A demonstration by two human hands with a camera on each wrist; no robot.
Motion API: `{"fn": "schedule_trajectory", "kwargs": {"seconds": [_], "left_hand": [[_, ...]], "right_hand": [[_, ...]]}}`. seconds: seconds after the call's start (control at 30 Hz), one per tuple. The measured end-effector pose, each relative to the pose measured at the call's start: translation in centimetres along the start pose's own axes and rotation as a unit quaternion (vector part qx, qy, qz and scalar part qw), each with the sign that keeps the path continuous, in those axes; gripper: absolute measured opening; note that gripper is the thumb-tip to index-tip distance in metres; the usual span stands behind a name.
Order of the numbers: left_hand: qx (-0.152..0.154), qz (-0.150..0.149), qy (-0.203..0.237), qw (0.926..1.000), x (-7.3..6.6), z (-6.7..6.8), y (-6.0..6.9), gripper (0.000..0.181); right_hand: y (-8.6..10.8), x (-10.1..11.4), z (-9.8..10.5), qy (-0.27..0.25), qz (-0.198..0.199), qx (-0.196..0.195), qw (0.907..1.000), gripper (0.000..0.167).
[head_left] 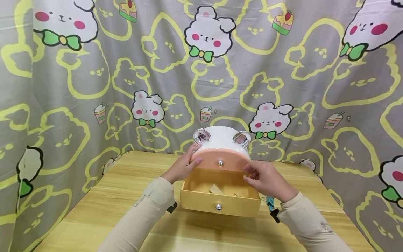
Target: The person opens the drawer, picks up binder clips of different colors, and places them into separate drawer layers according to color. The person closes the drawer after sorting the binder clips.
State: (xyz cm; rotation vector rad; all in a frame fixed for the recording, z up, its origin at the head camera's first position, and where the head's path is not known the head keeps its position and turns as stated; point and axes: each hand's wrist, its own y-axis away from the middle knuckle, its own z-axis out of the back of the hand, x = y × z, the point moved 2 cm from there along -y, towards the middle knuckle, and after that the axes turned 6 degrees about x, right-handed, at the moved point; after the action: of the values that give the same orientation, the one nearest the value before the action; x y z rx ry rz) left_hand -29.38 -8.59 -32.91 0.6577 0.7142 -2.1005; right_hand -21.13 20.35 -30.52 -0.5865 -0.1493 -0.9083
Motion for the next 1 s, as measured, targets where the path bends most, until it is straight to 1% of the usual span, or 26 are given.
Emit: {"fn": "schedule_trajectory", "kwargs": {"seconds": [0.13,0.23,0.33,0.43,0.5,0.57,0.63,0.7,0.77,0.8,0.87,0.93,0.97,1.0], "left_hand": [[-0.001,0.0,0.0,1.0,0.0,0.0,0.0,0.059],[-0.001,-0.003,0.0,1.0,-0.1,0.0,0.0,0.059],[-0.005,-0.011,0.005,0.9999,0.0,0.1,0.0,0.059],[-0.012,-0.013,0.022,0.9996,0.5,0.3,0.3,0.06],[-0.012,-0.013,0.042,0.999,0.8,0.6,0.8,0.063],[-0.002,-0.01,0.062,0.998,1.0,0.8,1.6,0.072],[0.025,-0.013,0.088,0.9957,1.2,1.0,2.5,0.087],[0.058,-0.02,0.107,0.9924,1.4,0.9,3.6,0.106],[0.093,-0.035,0.131,0.9864,1.7,0.7,4.4,0.122],[0.106,-0.044,0.143,0.983,1.9,0.6,4.8,0.127],[0.121,-0.068,0.158,0.9777,2.2,0.4,5.3,0.134],[0.13,-0.091,0.175,0.9718,2.5,0.2,5.5,0.137],[0.132,-0.103,0.184,0.9685,2.6,0.1,5.4,0.138],[0.135,-0.113,0.191,0.9657,2.6,-0.1,5.4,0.139]], "right_hand": [[0.0,0.3,0.0,0.003,-0.005,0.002,1.0,0.019],[0.2,0.4,0.2,0.006,-0.008,-0.01,0.9999,0.018],[0.5,0.1,0.4,0.003,-0.009,-0.037,0.9993,0.017],[0.9,-0.6,0.5,-0.014,-0.021,-0.079,0.9966,0.021],[1.3,-1.4,0.4,-0.04,-0.037,-0.105,0.993,0.027],[1.9,-2.3,0.3,-0.077,-0.052,-0.117,0.9887,0.036],[2.6,-3.3,-0.1,-0.123,-0.059,-0.109,0.9846,0.045],[3.4,-4.3,-0.6,-0.171,-0.054,-0.084,0.9802,0.056],[4.2,-5.1,-1.4,-0.22,-0.038,-0.046,0.9736,0.069],[4.5,-5.4,-1.8,-0.249,-0.025,-0.027,0.9678,0.076],[4.8,-6.0,-2.6,-0.302,0.009,0.004,0.9533,0.087],[4.9,-6.2,-3.4,-0.352,0.043,0.032,0.9343,0.097],[4.9,-6.3,-3.6,-0.369,0.059,0.042,0.9266,0.1],[4.9,-6.4,-3.9,-0.38,0.072,0.048,0.9209,0.103]]}}
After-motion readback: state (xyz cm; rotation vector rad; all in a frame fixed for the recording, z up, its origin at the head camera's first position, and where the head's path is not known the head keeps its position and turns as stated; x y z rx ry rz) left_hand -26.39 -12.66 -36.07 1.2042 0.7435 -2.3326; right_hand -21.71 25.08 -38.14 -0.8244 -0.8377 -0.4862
